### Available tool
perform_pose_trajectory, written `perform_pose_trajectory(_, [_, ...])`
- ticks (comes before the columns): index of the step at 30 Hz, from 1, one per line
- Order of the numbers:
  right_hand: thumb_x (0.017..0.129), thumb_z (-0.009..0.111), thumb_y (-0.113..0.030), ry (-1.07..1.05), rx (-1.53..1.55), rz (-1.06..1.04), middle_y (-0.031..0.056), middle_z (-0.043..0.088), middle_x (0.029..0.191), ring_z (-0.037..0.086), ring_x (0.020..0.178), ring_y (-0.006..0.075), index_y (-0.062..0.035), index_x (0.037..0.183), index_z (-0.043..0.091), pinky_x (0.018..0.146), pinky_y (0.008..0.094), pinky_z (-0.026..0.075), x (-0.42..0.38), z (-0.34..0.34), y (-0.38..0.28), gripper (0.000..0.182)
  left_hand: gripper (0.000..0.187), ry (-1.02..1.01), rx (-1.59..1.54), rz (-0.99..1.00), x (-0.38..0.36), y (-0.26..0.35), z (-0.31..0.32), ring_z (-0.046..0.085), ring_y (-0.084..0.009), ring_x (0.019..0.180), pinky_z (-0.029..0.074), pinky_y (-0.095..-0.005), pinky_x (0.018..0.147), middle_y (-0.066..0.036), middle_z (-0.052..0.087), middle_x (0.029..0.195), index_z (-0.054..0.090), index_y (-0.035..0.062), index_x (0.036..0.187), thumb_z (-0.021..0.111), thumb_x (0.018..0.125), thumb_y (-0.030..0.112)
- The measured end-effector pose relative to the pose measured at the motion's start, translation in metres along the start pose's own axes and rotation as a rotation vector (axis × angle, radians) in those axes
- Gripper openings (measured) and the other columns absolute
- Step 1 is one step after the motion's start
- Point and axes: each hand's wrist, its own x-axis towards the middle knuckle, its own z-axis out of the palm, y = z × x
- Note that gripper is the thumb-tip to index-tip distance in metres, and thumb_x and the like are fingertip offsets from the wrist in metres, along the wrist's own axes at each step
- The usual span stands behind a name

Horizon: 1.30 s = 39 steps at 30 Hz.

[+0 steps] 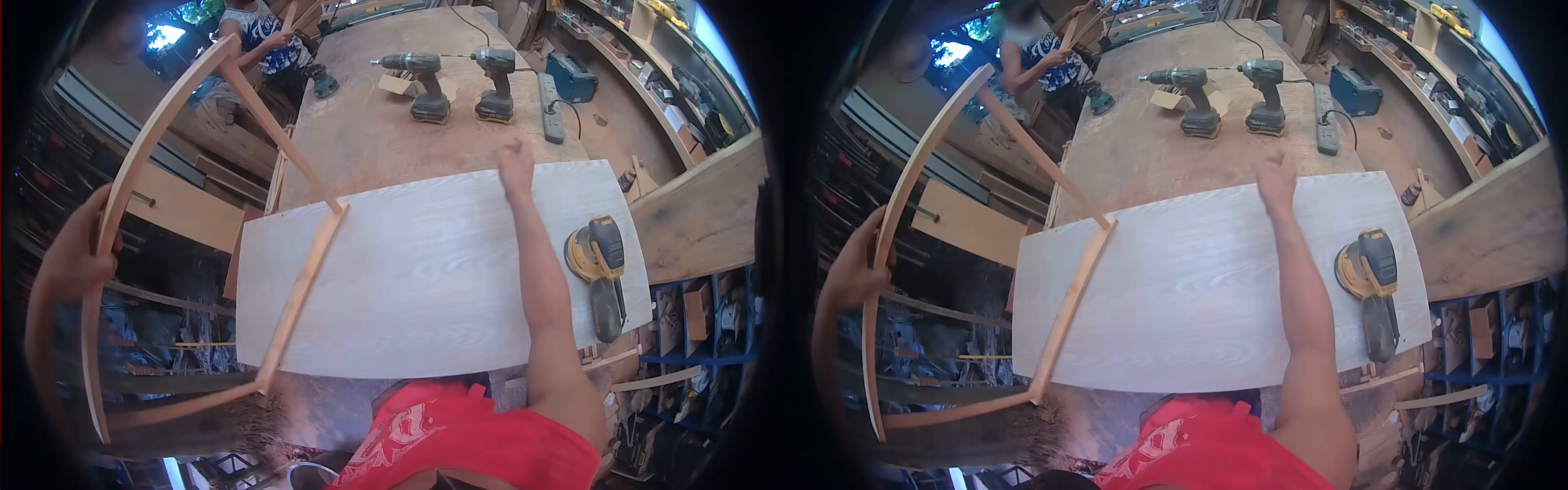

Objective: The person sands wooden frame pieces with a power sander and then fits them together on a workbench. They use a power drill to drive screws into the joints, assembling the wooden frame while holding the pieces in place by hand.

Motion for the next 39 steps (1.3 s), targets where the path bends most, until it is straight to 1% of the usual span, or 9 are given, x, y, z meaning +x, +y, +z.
perform_pose_trajectory(5, [0.066,0.08,-0.032,0.244,-0.552,-0.177,0.0267,0.06,0.134,0.057,0.127,0.0391,0.0088,0.135,0.052,0.107,0.0443,0.045,0.166,0.0,0.008,0.085,0.07,0.117,0.117,0.107,-0.023,0.004,0.006,0.057,-0.0179,0.082,0.05,-0.0307,0.079,-0.007,0.055,0.086,0.053,0.0021,0.128,0.045,0.06,-0.012])
perform_pose_trajectory(9, [0.061,0.081,-0.026,-0.068,-0.428,-0.342,0.0248,0.063,0.132,0.061,0.124,0.0372,0.0025,0.136,0.054,0.103,0.0436,0.05,0.236,0.027,0.033,0.084,0.049,0.293,0.061,0.199,-0.035,0.007,0.018,0.06,-0.0264,0.083,0.046,-0.0314,0.079,-0.016,0.057,0.087,0.057,-0.0017,0.107,0.044,0.061,-0.015])
perform_pose_trajectory(12, [0.063,0.079,-0.016,-0.244,-0.138,-0.165,0.0231,0.061,0.135,0.062,0.121,0.0336,-0.0013,0.144,0.049,0.1,0.0413,0.052,0.25,0.042,0.024,0.087,0.036,0.375,0.166,0.236,-0.031,-0.012,0.035,0.064,-0.0414,0.097,0.049,-0.0376,0.084,-0.02,0.062,0.096,0.058,-0.002,0.108,0.056,0.074,-0.013])
perform_pose_trajectory(18, [0.07,0.077,-0.013,-0.293,-0.25,-0.076,0.0192,0.069,0.122,0.069,0.108,0.0291,-0.0034,0.144,0.051,0.095,0.0396,0.052,0.299,0.057,0.076,0.078,0.041,0.634,0.208,0.291,-0.015,-0.037,0.055,0.064,-0.0348,0.106,0.049,-0.0389,0.091,-0.017,0.065,0.11,0.062,0.0006,0.114,0.063,0.074,-0.01])
perform_pose_trajectory(22, [0.073,0.083,-0.03,-0.201,-0.35,-0.109,0.0207,0.072,0.117,0.069,0.109,0.0367,-0.0036,0.127,0.066,0.097,0.0444,0.051,0.277,0.06,0.074,0.063,0.046,0.843,0.326,0.358,-0.011,-0.014,0.069,0.062,-0.0356,0.111,0.05,-0.0411,0.094,-0.017,0.063,0.12,0.066,0.0031,0.12,0.072,0.074,-0.002])
perform_pose_trajectory(28, [0.077,0.083,-0.04,0.194,-0.449,-0.064,0.0172,0.071,0.121,0.062,0.123,0.0344,-0.0044,0.122,0.07,0.104,0.0436,0.047,0.273,0.049,0.108,0.059,0.057,0.777,0.166,0.495,-0.003,0.062,0.079,0.064,-0.0372,0.105,0.05,-0.0415,0.09,-0.019,0.064,0.115,0.062,0.0007,0.126,0.073,0.07,0.003])
perform_pose_trajectory(33, [0.078,0.082,-0.032,0.217,-0.264,-0.032,0.0174,0.07,0.127,0.065,0.119,0.0307,-0.0031,0.126,0.069,0.104,0.0413,0.046,0.224,-0.03,0.026,0.058,0.055,0.685,0.144,0.554,-0.011,0.09,0.072,0.064,-0.0382,0.101,0.049,-0.0438,0.087,-0.02,0.065,0.108,0.061,0.0003,0.122,0.076,0.071,0.013])
perform_pose_trajectory(35, [0.081,0.079,-0.016,0.137,0.011,-0.323,0.0121,0.073,0.118,0.067,0.111,0.0225,-0.0017,0.125,0.07,0.1,0.036,0.048,0.217,-0.066,-0.009,0.047,0.055,0.618,0.124,0.522,-0.016,0.086,0.07,0.064,-0.0387,0.099,0.048,-0.0447,0.087,-0.019,0.066,0.105,0.061,0.0011,0.119,0.078,0.069,0.019])
perform_pose_trajectory(39, [0.079,0.071,-0.006,0.05,0.144,-0.52,0.0028,0.068,0.085,0.059,0.067,0.0087,-0.0015,0.104,0.07,0.058,0.0266,0.046,0.153,-0.135,-0.129,0.025,0.054,0.533,0.099,0.56,-0.041,0.081,0.064,0.064,-0.0371,0.096,0.048,-0.0434,0.086,-0.018,0.067,0.104,0.062,0.0018,0.119,0.076,0.071,0.024])
